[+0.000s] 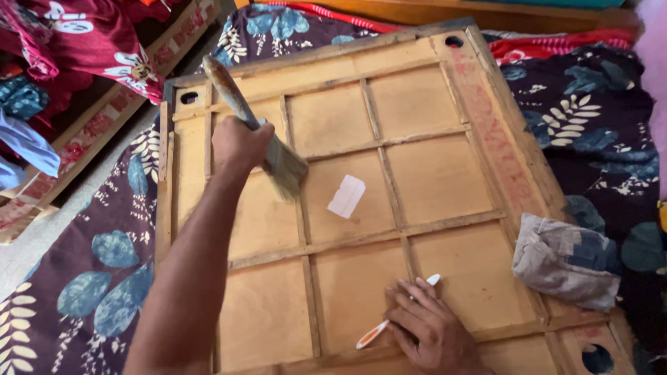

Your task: The person cleans the underside of a wooden carrom board by hand using a large brush and a toothbrush to clear debris from the frame and joints.

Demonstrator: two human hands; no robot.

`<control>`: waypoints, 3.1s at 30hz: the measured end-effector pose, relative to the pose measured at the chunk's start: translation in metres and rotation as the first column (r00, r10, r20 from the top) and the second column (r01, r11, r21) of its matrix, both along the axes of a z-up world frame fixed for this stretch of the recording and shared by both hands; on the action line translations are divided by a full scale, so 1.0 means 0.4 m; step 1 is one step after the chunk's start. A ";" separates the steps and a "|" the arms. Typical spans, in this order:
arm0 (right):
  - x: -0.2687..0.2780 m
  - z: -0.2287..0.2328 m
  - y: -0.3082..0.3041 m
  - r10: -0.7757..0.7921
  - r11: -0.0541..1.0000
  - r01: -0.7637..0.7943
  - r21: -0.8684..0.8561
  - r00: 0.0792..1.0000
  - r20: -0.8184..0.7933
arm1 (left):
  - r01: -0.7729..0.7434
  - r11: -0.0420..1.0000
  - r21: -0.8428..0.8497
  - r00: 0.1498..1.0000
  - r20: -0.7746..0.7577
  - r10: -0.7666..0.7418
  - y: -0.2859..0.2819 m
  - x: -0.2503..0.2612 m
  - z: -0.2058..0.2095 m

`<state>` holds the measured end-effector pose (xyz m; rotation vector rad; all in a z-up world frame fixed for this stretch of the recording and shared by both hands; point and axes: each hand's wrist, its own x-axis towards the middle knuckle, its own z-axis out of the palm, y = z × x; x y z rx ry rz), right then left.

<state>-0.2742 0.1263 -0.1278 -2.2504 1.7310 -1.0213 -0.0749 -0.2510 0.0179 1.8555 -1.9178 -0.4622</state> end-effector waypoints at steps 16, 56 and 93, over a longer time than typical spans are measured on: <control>-0.042 -0.156 -0.016 0.037 0.984 -0.060 -0.170 0.990 -0.134 | 0.383 0.855 -0.349 0.916 0.025 -0.400 -0.148 -0.044 -0.075; -0.163 -0.553 -0.011 0.079 0.960 -0.169 -0.222 0.928 -0.364 | 0.292 0.856 -0.426 0.950 0.030 -0.309 -0.206 0.286 -0.228; -0.059 -0.237 -0.019 -0.012 0.981 -0.019 -0.193 0.988 -0.156 | 0.227 0.969 -0.100 0.919 0.350 -0.179 0.070 0.326 -0.088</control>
